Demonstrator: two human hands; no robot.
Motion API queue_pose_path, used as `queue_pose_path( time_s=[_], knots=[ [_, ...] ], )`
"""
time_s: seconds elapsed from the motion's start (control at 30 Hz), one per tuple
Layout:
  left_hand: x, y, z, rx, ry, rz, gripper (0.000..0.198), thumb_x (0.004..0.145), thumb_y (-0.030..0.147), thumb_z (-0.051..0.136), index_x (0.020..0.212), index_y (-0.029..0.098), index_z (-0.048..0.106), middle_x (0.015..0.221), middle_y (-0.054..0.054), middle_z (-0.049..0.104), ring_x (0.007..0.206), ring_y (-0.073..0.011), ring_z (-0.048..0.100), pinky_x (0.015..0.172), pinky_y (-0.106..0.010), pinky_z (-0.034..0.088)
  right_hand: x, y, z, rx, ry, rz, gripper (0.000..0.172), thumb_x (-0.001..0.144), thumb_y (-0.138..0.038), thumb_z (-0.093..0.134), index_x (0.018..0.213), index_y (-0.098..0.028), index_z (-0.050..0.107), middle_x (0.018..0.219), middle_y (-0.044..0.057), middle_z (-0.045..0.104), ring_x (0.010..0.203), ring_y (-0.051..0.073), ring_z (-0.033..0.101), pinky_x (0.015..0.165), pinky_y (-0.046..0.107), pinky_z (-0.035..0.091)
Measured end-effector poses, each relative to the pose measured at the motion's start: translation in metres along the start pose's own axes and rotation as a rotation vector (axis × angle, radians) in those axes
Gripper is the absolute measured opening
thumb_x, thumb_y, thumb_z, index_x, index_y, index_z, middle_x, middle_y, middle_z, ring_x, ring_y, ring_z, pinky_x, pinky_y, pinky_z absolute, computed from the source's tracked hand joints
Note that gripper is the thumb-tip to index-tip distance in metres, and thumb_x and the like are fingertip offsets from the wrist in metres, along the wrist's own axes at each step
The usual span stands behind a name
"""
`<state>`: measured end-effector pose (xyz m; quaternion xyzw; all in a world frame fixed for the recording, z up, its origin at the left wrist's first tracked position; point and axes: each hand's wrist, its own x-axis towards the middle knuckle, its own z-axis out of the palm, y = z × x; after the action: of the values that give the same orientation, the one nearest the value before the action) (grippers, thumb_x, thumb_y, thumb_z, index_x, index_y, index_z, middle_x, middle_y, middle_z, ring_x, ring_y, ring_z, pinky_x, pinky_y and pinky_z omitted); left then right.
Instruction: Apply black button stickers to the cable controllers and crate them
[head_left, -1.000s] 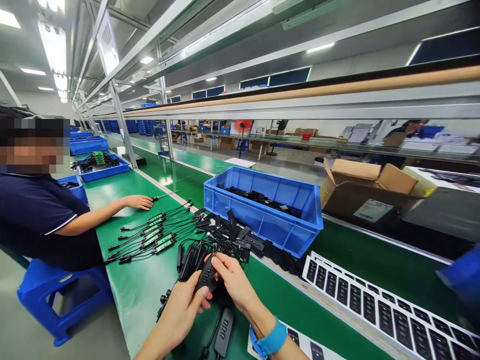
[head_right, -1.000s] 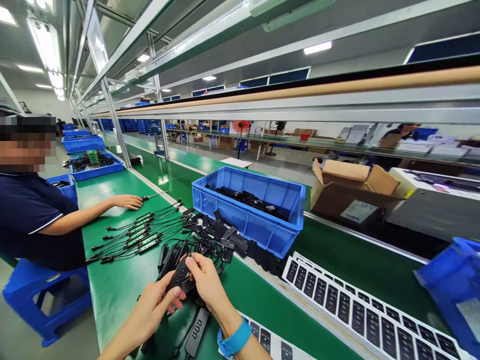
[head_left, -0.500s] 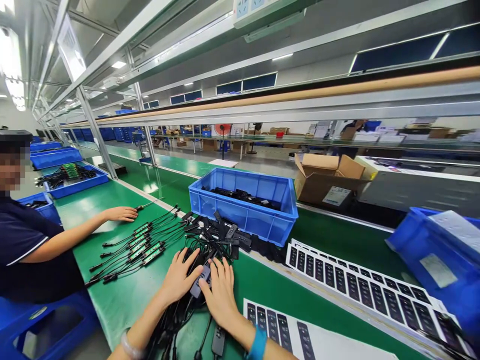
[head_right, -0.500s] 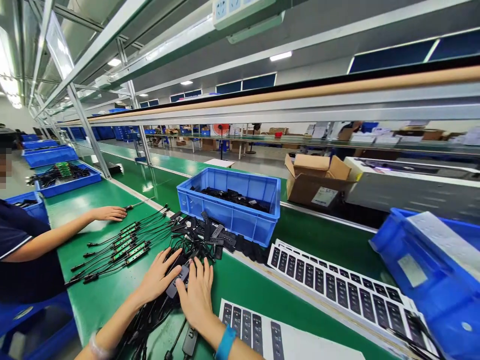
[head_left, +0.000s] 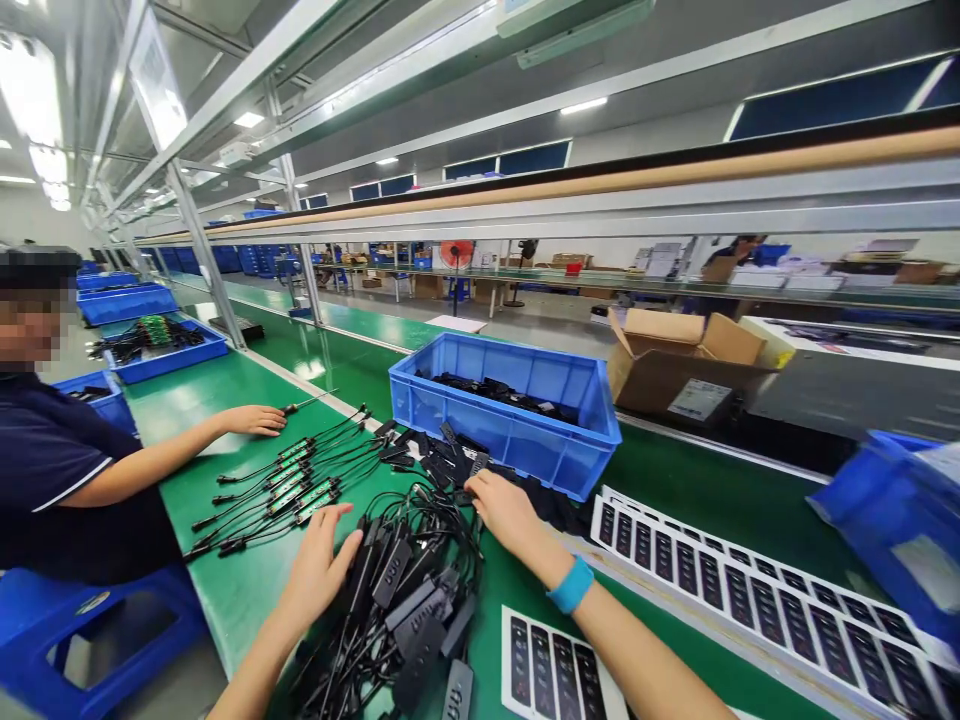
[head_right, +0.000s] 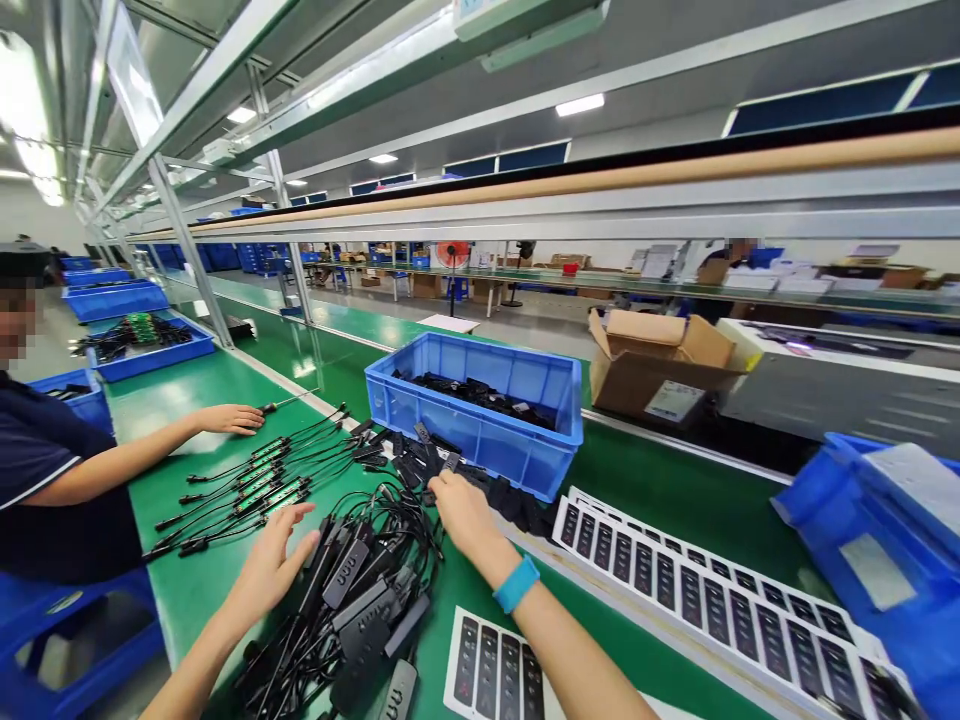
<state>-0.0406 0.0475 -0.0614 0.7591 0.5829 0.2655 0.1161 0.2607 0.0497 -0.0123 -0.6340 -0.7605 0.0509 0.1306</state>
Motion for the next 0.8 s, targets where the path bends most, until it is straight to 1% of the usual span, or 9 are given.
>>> queue_pose_path(
  time_s=[0.17, 0.3, 0.4, 0.47, 0.53, 0.6, 0.67, 0.73, 0.8],
  knots=[
    [0.020, -0.039, -0.021, 0.185, 0.120, -0.298, 0.030, 0.079, 0.018, 0.053, 0.107, 0.011, 0.051, 0.111, -0.019, 0.052, 0.111, -0.0358, 0.054, 0.092, -0.052, 0.044, 0.032, 0.028, 0.028, 0.009, -0.009, -0.089, 0.022, 0.072, -0.010, 0.070, 0.091, -0.017, 0.062, 0.100, 0.011, 0.069, 0.095, 0.028, 0.066, 0.079, 0.034, 0.051],
    [0.016, -0.042, -0.025, 0.144, 0.087, -0.394, 0.019, 0.077, 0.015, 0.055, 0.096, 0.013, 0.053, 0.102, -0.015, 0.056, 0.101, -0.0330, 0.058, 0.088, -0.047, 0.044, 0.030, 0.044, 0.035, 0.042, 0.077, -0.064, 0.019, 0.084, -0.016, 0.053, 0.103, -0.016, 0.058, 0.104, 0.015, 0.069, 0.093, 0.030, 0.068, 0.073, 0.038, 0.050],
    [0.011, -0.031, -0.028, -0.008, 0.061, -0.392, 0.006, 0.079, 0.019, 0.053, 0.085, 0.016, 0.053, 0.098, -0.014, 0.057, 0.099, -0.0307, 0.058, 0.089, -0.043, 0.042, 0.020, 0.041, 0.022, 0.181, 0.202, 0.051, 0.028, 0.090, -0.030, 0.043, 0.114, -0.017, 0.050, 0.092, 0.012, 0.070, 0.074, 0.026, 0.068, 0.064, 0.036, 0.048],
    [0.009, -0.021, -0.032, -0.161, 0.045, -0.385, 0.009, 0.081, 0.026, 0.052, 0.085, 0.018, 0.051, 0.098, -0.012, 0.057, 0.092, -0.0266, 0.059, 0.082, -0.038, 0.044, 0.009, 0.026, 0.009, 0.506, 0.282, 0.124, 0.033, 0.086, -0.043, 0.048, 0.110, -0.020, 0.048, 0.081, 0.006, 0.070, 0.060, 0.022, 0.062, 0.057, 0.033, 0.045],
    [0.008, -0.008, -0.036, -0.359, -0.005, -0.389, 0.018, 0.083, 0.036, 0.050, 0.091, 0.019, 0.049, 0.095, -0.009, 0.059, 0.073, -0.0191, 0.057, 0.065, -0.031, 0.043, -0.003, 0.003, -0.003, 0.895, 0.318, 0.165, 0.035, 0.081, -0.049, 0.054, 0.101, -0.023, 0.045, 0.077, 0.004, 0.070, 0.059, 0.020, 0.059, 0.055, 0.030, 0.043],
    [0.006, 0.007, -0.039, -0.581, -0.094, -0.395, 0.030, 0.082, 0.045, 0.050, 0.098, 0.019, 0.047, 0.088, -0.005, 0.061, 0.052, -0.0111, 0.045, 0.049, -0.024, 0.032, -0.015, -0.021, -0.012, 1.126, 0.311, 0.161, 0.033, 0.080, -0.047, 0.057, 0.099, -0.023, 0.044, 0.073, 0.002, 0.069, 0.067, 0.020, 0.059, 0.061, 0.030, 0.044],
    [0.002, 0.026, -0.040, -0.790, -0.192, -0.394, 0.039, 0.078, 0.051, 0.055, 0.098, 0.018, 0.050, 0.081, -0.003, 0.061, 0.044, -0.0057, 0.030, 0.044, -0.021, 0.021, -0.025, -0.040, -0.016, 1.206, 0.279, 0.132, 0.032, 0.083, -0.046, 0.057, 0.103, -0.023, 0.047, 0.068, -0.001, 0.064, 0.069, 0.018, 0.056, 0.066, 0.030, 0.044],
    [-0.004, 0.046, -0.039, -0.954, -0.266, -0.395, 0.045, 0.073, 0.055, 0.061, 0.091, 0.015, 0.053, 0.077, -0.003, 0.060, 0.043, -0.0028, 0.023, 0.042, -0.020, 0.016, -0.032, -0.052, -0.017, 1.243, 0.187, 0.114, 0.036, 0.085, -0.050, 0.056, 0.108, -0.023, 0.051, 0.066, -0.003, 0.056, 0.062, 0.015, 0.050, 0.058, 0.027, 0.042],
    [-0.012, 0.064, -0.036, -1.074, -0.304, -0.407, 0.049, 0.070, 0.056, 0.066, 0.091, 0.013, 0.055, 0.080, -0.006, 0.062, 0.044, -0.0015, 0.027, 0.041, -0.019, 0.018, -0.035, -0.058, -0.015, 1.354, 0.044, 0.096, 0.043, 0.086, -0.056, 0.054, 0.114, -0.024, 0.052, 0.072, -0.003, 0.053, 0.055, 0.012, 0.044, 0.049, 0.024, 0.040]
  ],
)
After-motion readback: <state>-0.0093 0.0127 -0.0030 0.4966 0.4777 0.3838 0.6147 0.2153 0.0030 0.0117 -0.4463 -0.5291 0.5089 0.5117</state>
